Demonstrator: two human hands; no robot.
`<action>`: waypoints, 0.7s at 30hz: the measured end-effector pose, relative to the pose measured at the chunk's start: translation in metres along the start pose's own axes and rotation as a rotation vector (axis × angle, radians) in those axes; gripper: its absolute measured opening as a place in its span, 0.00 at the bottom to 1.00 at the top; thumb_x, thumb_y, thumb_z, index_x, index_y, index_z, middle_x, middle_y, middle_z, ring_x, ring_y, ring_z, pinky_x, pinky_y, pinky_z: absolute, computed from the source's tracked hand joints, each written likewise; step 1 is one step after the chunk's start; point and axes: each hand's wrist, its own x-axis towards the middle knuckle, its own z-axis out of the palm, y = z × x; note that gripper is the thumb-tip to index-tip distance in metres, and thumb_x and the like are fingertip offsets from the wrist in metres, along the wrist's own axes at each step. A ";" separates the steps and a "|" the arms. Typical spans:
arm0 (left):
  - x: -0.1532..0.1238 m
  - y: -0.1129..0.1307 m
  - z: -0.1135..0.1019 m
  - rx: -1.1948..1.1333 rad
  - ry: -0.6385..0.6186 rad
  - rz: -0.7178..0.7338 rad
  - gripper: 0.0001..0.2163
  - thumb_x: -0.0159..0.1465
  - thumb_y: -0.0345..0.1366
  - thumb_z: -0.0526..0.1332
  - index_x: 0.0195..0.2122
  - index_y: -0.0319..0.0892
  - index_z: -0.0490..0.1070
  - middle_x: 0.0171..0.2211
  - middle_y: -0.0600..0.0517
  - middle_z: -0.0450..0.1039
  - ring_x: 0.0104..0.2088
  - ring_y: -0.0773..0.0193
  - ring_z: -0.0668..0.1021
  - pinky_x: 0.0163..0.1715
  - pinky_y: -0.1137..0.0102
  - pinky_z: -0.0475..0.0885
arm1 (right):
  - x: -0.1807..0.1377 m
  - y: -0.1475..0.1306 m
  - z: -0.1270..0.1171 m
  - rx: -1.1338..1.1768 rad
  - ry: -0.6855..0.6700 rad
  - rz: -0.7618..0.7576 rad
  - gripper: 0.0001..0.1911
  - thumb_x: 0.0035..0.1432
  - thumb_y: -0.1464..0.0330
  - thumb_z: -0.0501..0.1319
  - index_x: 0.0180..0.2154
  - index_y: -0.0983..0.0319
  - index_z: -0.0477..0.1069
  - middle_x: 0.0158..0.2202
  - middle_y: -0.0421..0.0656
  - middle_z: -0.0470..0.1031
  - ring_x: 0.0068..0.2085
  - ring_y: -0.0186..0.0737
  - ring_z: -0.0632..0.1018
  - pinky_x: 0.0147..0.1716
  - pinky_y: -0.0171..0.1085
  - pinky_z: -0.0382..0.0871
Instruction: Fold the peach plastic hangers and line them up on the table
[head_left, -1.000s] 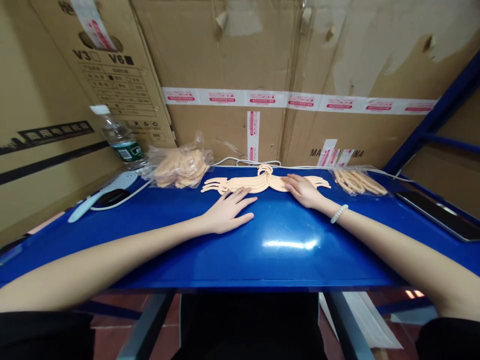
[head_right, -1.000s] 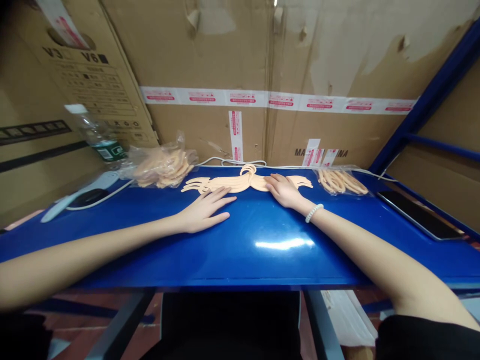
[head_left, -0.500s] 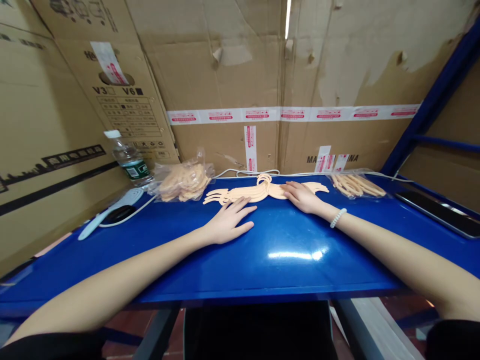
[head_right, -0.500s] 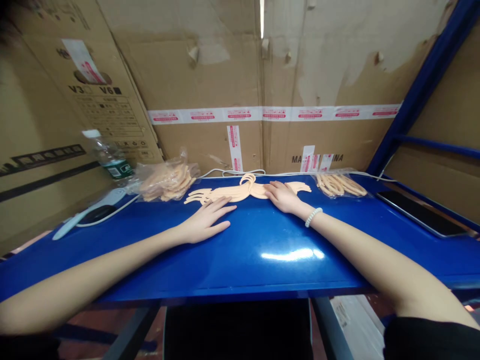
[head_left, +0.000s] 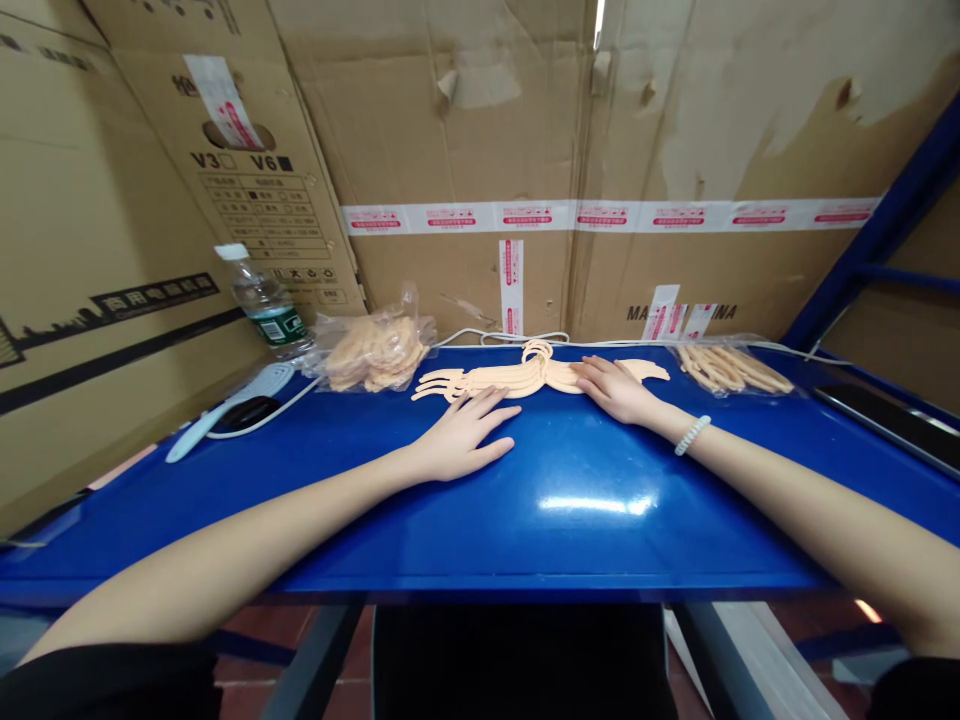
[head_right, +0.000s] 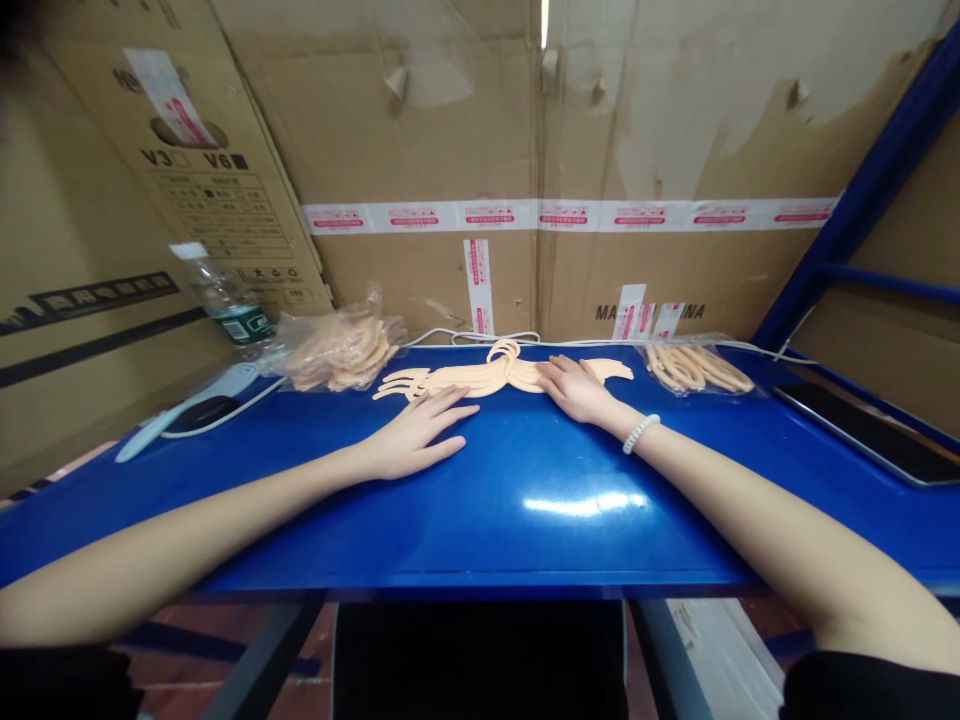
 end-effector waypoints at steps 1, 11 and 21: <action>0.000 0.000 0.000 -0.003 0.004 0.002 0.26 0.75 0.51 0.49 0.70 0.46 0.61 0.74 0.44 0.49 0.75 0.49 0.52 0.72 0.46 0.47 | 0.000 0.000 0.000 0.001 0.000 0.001 0.28 0.76 0.56 0.42 0.67 0.61 0.63 0.68 0.57 0.63 0.70 0.61 0.61 0.65 0.67 0.54; -0.001 -0.004 0.003 -0.012 0.056 0.035 0.26 0.74 0.50 0.51 0.68 0.43 0.64 0.73 0.40 0.52 0.74 0.45 0.54 0.72 0.46 0.50 | 0.000 0.000 -0.001 -0.007 0.006 -0.004 0.29 0.76 0.56 0.42 0.67 0.64 0.63 0.68 0.59 0.62 0.70 0.60 0.60 0.65 0.67 0.53; -0.007 0.002 -0.002 0.001 0.146 0.240 0.19 0.75 0.40 0.49 0.60 0.41 0.72 0.62 0.41 0.72 0.62 0.51 0.74 0.65 0.53 0.67 | -0.008 -0.005 -0.010 -0.054 0.169 -0.103 0.23 0.72 0.61 0.47 0.60 0.63 0.70 0.63 0.58 0.67 0.65 0.61 0.66 0.64 0.65 0.58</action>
